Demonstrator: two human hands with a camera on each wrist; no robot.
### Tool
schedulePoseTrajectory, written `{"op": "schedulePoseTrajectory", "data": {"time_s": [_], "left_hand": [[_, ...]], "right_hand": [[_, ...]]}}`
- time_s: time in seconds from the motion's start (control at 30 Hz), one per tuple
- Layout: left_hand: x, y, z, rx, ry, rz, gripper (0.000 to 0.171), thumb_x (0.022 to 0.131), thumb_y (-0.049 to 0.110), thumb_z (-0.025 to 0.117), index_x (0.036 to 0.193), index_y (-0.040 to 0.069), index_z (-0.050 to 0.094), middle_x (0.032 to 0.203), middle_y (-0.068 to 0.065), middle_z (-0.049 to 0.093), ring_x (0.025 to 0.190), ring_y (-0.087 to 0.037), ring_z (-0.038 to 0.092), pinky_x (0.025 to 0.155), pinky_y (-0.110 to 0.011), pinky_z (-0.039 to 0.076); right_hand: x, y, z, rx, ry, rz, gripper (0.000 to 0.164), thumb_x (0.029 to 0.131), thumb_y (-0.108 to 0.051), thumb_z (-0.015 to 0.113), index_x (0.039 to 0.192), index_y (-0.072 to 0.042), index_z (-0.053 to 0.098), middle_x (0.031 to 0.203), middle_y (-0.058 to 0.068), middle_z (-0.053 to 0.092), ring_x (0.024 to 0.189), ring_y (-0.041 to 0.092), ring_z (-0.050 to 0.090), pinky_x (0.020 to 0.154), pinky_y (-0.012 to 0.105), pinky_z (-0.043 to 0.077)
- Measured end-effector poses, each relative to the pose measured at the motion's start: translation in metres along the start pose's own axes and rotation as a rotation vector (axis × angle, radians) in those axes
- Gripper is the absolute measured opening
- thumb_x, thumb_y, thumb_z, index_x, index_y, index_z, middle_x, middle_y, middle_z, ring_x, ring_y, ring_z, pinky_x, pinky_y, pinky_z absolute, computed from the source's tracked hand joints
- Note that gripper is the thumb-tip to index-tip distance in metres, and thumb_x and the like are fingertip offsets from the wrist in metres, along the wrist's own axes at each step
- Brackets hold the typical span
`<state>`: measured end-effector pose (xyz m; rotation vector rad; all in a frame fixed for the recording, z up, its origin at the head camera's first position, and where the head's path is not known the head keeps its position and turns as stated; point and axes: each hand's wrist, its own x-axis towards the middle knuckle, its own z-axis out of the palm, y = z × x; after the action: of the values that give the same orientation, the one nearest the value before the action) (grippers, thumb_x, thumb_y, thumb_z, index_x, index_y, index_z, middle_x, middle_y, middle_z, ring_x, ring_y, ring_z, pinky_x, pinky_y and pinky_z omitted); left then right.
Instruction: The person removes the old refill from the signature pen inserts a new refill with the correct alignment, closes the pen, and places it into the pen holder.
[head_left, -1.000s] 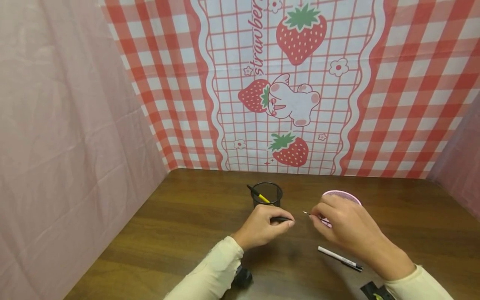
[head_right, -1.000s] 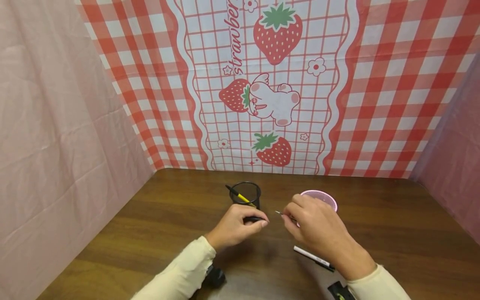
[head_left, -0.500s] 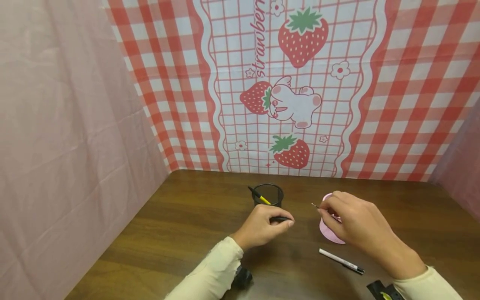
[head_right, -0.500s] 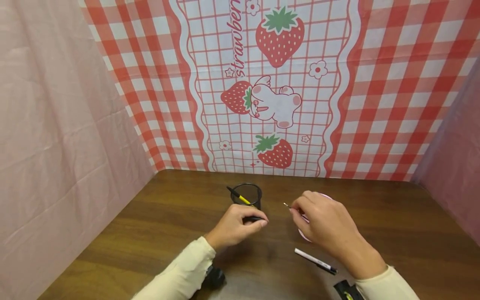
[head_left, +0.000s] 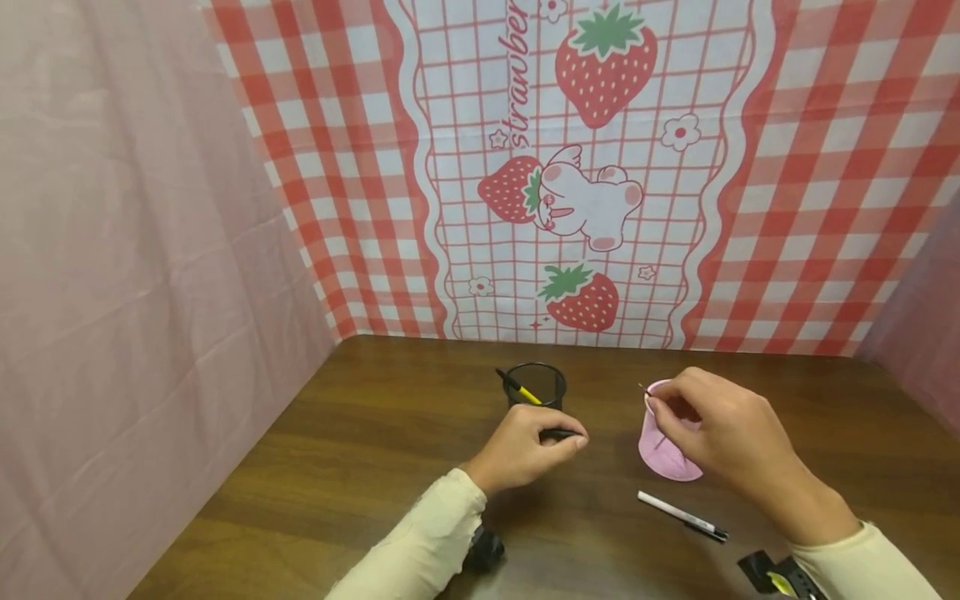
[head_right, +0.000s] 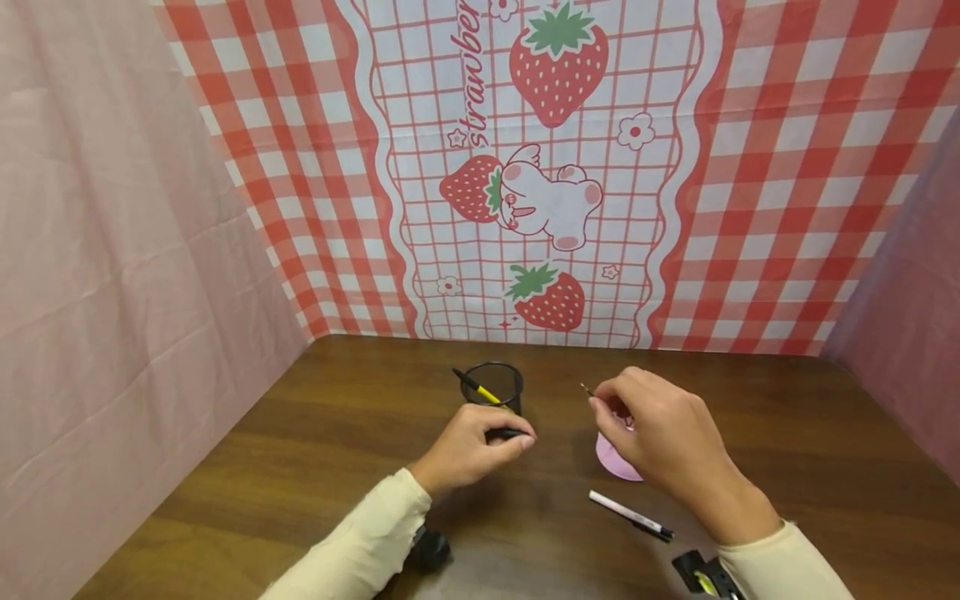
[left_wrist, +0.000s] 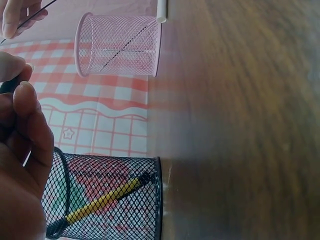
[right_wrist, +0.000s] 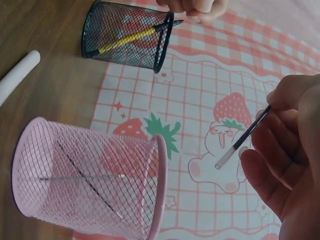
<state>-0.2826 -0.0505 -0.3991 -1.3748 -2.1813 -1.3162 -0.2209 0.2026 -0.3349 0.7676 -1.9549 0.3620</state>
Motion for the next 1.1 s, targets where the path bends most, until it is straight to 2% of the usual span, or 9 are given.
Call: {"op": "schedulePoseTrajectory", "data": {"time_s": [0.1,0.43,0.5,0.63,0.73,0.93,1.1], "left_hand": [[0.0,0.001,0.001,-0.031,0.0,-0.02,0.008,0.092,0.011,0.073,0.097,0.007,0.078,0.088,0.002,0.074,0.074,0.006,0.058,0.064,-0.016,0.052],[-0.005,0.0,0.001,-0.006,0.01,-0.003,0.007,0.092,0.012,0.072,0.097,0.01,0.077,0.087,0.005,0.073,0.073,0.008,0.058,0.063,-0.015,0.051],[-0.005,0.001,0.002,0.0,0.009,-0.001,0.007,0.093,0.012,0.072,0.097,0.01,0.077,0.088,0.005,0.073,0.073,0.008,0.058,0.063,-0.015,0.052],[-0.006,0.002,0.002,-0.021,0.008,-0.018,0.008,0.092,0.013,0.072,0.097,0.01,0.078,0.089,0.003,0.074,0.076,0.006,0.06,0.066,-0.016,0.052],[-0.005,0.002,0.003,-0.034,0.006,-0.027,0.008,0.092,0.012,0.073,0.097,0.008,0.078,0.09,0.002,0.074,0.078,0.006,0.061,0.067,-0.017,0.053],[-0.002,0.002,0.003,-0.018,-0.001,-0.006,0.009,0.093,0.012,0.072,0.097,0.007,0.078,0.09,0.003,0.074,0.077,0.007,0.061,0.067,-0.017,0.053],[0.0,0.001,0.001,0.011,0.002,0.022,0.01,0.093,0.012,0.071,0.097,0.006,0.078,0.09,0.006,0.074,0.078,0.008,0.061,0.067,-0.016,0.053]], "right_hand": [[0.0,0.002,-0.002,0.007,0.0,0.017,0.049,0.101,-0.053,0.046,0.083,-0.014,0.071,0.073,-0.012,0.059,0.061,0.005,0.052,0.055,0.018,0.044],[-0.001,0.006,-0.006,0.037,-0.003,0.062,0.041,0.098,-0.046,0.049,0.083,-0.012,0.068,0.072,-0.012,0.059,0.06,0.005,0.054,0.055,0.016,0.045],[-0.002,0.007,-0.009,0.043,-0.005,0.08,0.034,0.095,-0.041,0.055,0.083,-0.012,0.067,0.072,-0.011,0.059,0.06,0.005,0.054,0.055,0.016,0.045],[-0.004,0.01,-0.012,0.062,0.0,0.125,0.009,0.079,-0.017,0.069,0.084,-0.01,0.067,0.073,-0.01,0.06,0.06,0.006,0.053,0.055,0.016,0.045],[-0.005,0.013,-0.015,0.063,0.015,0.153,0.015,0.071,-0.007,0.072,0.085,-0.01,0.067,0.073,-0.009,0.061,0.06,0.005,0.052,0.056,0.017,0.045],[-0.005,0.019,-0.02,0.071,0.05,0.209,0.017,0.071,-0.002,0.075,0.084,-0.009,0.068,0.074,-0.006,0.064,0.062,-0.002,0.052,0.058,0.013,0.044],[-0.003,0.021,-0.022,0.083,0.041,0.247,0.022,0.069,0.004,0.078,0.085,-0.008,0.068,0.075,-0.003,0.066,0.064,-0.007,0.052,0.059,0.01,0.044]]}}
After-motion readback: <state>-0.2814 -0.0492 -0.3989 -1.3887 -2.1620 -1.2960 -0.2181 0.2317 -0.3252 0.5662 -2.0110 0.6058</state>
